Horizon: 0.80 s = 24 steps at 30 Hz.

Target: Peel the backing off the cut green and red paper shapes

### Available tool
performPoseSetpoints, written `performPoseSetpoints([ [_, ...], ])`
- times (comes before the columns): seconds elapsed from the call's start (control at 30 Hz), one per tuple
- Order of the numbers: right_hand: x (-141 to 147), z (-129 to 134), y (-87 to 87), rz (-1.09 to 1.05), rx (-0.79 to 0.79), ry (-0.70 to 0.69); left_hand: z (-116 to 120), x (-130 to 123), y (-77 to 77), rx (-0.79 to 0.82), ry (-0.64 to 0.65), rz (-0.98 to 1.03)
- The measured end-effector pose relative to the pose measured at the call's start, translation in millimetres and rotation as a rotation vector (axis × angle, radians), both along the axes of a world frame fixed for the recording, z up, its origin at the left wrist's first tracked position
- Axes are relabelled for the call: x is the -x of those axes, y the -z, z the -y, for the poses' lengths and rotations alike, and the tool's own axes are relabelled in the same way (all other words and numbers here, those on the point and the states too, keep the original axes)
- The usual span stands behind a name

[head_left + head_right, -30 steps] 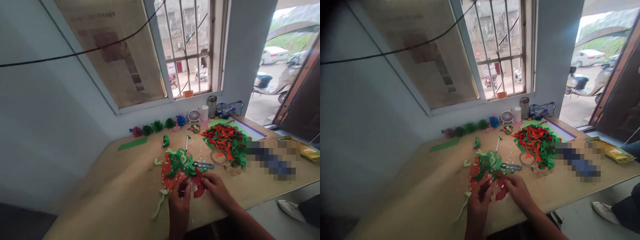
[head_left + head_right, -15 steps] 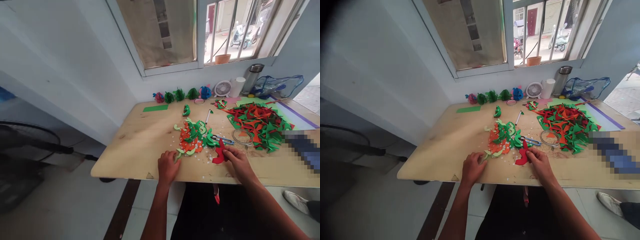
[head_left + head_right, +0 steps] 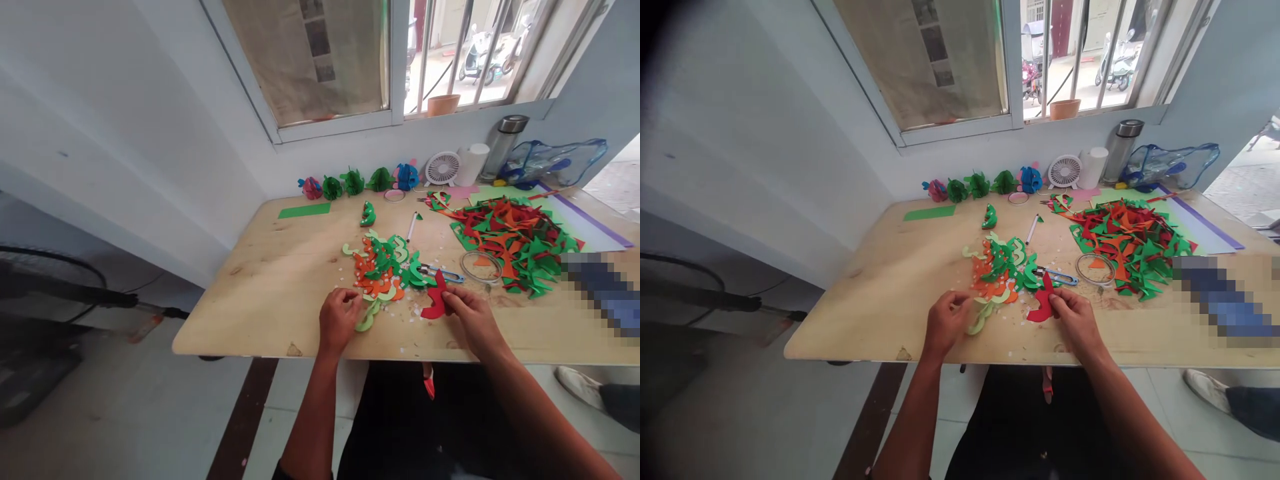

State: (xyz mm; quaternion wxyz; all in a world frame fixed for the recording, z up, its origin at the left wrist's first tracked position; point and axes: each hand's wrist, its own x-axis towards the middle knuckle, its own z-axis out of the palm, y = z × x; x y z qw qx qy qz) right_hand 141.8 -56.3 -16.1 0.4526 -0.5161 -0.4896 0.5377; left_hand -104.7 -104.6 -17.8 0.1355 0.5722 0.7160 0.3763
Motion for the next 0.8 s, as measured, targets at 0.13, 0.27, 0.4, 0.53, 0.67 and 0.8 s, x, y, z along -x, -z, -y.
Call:
performPoseSetpoints([
  [0.13, 0, -5, -0.7, -0.019, 0.014, 0.044, -11, -2, -6.8, 0.04, 0.088, -0.063],
  [0.27, -1, -8, -3.1, 0.017, -0.001, 0.049, -26, -21, -15.1, 0.104, 0.187, -0.168],
  [0.4, -5, -10, -4.7, 0.054, -0.021, 0.061, -46, -44, -22.7, 0.115, 0.294, -0.188],
  [0.53, -8, -10, -5.7, 0.04, -0.035, 0.071, -74, -66, -27.2, 0.161, 0.293, -0.302],
  [0.67, -11, -12, -6.9, 0.035, -0.025, 0.079, -98, -84, -23.9, 0.265, 0.188, -0.329],
  [0.8, -15, -15, -6.7, 0.027, -0.027, 0.096, -108, -94, -16.9, 0.28, 0.204, -0.29],
])
